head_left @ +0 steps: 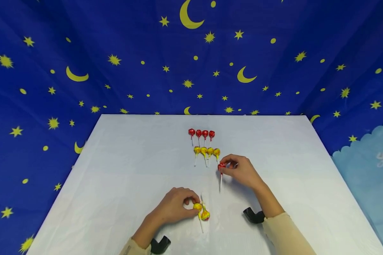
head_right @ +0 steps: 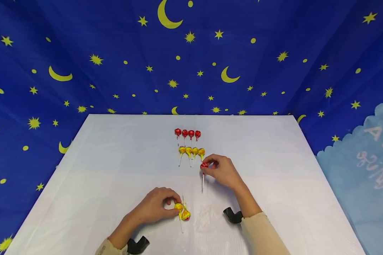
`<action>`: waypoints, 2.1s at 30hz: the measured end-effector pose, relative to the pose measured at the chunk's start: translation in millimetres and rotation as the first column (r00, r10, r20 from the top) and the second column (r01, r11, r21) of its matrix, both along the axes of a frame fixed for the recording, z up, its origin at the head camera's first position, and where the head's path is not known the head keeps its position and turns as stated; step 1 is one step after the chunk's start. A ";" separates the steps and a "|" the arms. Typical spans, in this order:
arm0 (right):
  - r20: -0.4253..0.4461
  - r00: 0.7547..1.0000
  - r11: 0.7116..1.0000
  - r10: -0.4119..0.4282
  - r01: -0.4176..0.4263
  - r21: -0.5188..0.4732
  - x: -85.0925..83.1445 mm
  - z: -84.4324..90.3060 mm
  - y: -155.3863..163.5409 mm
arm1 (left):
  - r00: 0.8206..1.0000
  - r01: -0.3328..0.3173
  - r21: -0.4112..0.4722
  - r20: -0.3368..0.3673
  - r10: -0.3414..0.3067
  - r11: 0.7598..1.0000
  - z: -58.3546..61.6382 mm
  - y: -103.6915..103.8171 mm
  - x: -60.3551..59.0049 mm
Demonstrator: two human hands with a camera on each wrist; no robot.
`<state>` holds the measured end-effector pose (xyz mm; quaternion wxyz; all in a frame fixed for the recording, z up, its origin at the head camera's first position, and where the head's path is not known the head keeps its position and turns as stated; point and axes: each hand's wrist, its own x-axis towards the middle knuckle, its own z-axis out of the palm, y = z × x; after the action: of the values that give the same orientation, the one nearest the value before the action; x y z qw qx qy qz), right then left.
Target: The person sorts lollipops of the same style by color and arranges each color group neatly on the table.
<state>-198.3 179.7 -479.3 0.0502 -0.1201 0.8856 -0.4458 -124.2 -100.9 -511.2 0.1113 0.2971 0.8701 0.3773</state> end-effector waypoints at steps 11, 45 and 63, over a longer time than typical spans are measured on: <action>-0.014 0.999 0.999 -0.041 0.042 0.017 -26.7 8.1 2.8 | 1.000 -0.007 0.004 -0.009 0.007 1.000 -1.3 1.6 -0.3; 0.123 0.980 0.987 -0.159 0.155 0.042 -115.5 3.2 -0.8 | 0.999 -0.042 0.013 0.015 0.042 0.999 -3.9 2.1 1.4; 0.139 0.966 0.973 -0.218 0.204 0.110 -136.2 -12.5 -7.4 | 0.999 -0.050 0.032 -0.009 0.051 0.998 -7.7 3.6 6.4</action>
<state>-334.5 172.3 -491.7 0.0745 0.0113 0.9072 -0.4138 -117.8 -97.3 -518.9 0.0929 0.2785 0.8716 0.3925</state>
